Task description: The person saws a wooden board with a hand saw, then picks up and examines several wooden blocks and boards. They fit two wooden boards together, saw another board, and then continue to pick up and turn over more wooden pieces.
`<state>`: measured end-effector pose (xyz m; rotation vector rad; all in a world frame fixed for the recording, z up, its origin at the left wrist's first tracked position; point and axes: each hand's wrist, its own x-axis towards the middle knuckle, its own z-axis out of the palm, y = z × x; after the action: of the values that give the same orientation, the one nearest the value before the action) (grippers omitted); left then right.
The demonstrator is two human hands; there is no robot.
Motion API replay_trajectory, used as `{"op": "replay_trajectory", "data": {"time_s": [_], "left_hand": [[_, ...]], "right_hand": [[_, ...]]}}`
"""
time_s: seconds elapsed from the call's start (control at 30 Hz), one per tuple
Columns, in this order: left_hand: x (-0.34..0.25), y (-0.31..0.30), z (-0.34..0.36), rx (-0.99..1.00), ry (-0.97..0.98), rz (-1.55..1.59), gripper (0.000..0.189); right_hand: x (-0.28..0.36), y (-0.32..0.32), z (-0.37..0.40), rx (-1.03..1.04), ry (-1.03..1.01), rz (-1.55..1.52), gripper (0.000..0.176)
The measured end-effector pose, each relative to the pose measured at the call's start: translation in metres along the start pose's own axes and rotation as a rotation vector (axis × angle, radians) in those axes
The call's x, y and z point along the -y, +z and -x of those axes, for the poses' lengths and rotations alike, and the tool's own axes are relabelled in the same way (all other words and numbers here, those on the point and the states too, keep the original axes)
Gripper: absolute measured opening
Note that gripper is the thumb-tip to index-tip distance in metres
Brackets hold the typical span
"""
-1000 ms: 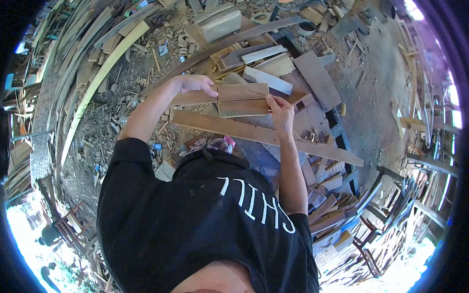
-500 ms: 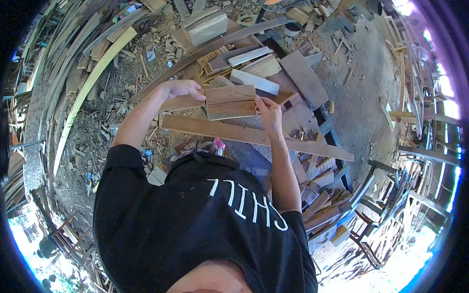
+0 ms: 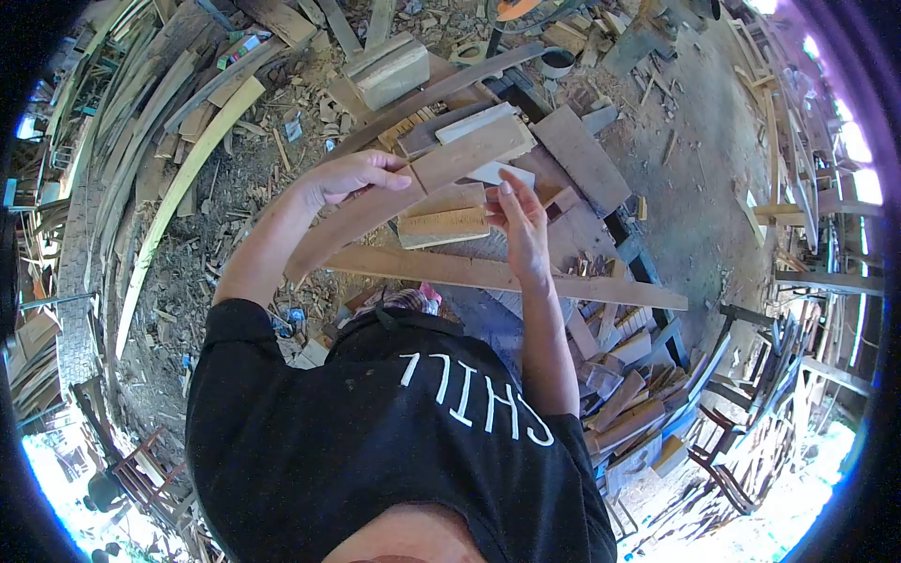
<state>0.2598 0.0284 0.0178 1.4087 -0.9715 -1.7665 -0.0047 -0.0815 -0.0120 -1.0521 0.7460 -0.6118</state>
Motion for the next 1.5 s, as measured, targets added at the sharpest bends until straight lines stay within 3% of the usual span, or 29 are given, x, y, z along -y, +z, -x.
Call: {"op": "replay_trajectory", "data": {"time_s": [0.1,0.3,0.53,0.67,0.83,0.93,1.1,1.5], "left_hand": [[-0.015,0.006,-0.007,-0.036,0.03,0.238,0.041],[-0.037,0.02,-0.036,-0.054,0.202,0.357,0.036],[-0.048,0.05,-0.056,-0.097,0.306,0.391,0.037],[-0.042,0.068,-0.068,-0.128,0.398,0.461,0.041],[-0.043,0.086,-0.07,-0.157,0.407,0.43,0.053],[-0.045,0.093,-0.073,-0.18,0.458,0.406,0.063],[-0.049,0.1,-0.071,-0.268,0.48,0.346,0.071],[-0.039,0.094,-0.074,-0.189,0.525,0.33,0.085]], "right_hand": [[-0.002,0.014,0.01,0.123,0.005,-0.013,0.038],[-0.004,0.042,0.035,0.327,0.125,-0.121,0.038],[-0.005,0.033,0.042,0.118,0.127,-0.444,0.032],[0.001,0.028,0.046,0.002,0.101,-0.455,0.035],[0.0,0.011,0.049,0.1,0.241,-0.545,0.042],[0.001,0.008,0.053,0.192,0.218,-0.572,0.044],[0.0,0.003,0.052,0.181,0.206,-0.522,0.044],[-0.011,0.002,0.051,0.137,0.166,-0.419,0.045]]}}
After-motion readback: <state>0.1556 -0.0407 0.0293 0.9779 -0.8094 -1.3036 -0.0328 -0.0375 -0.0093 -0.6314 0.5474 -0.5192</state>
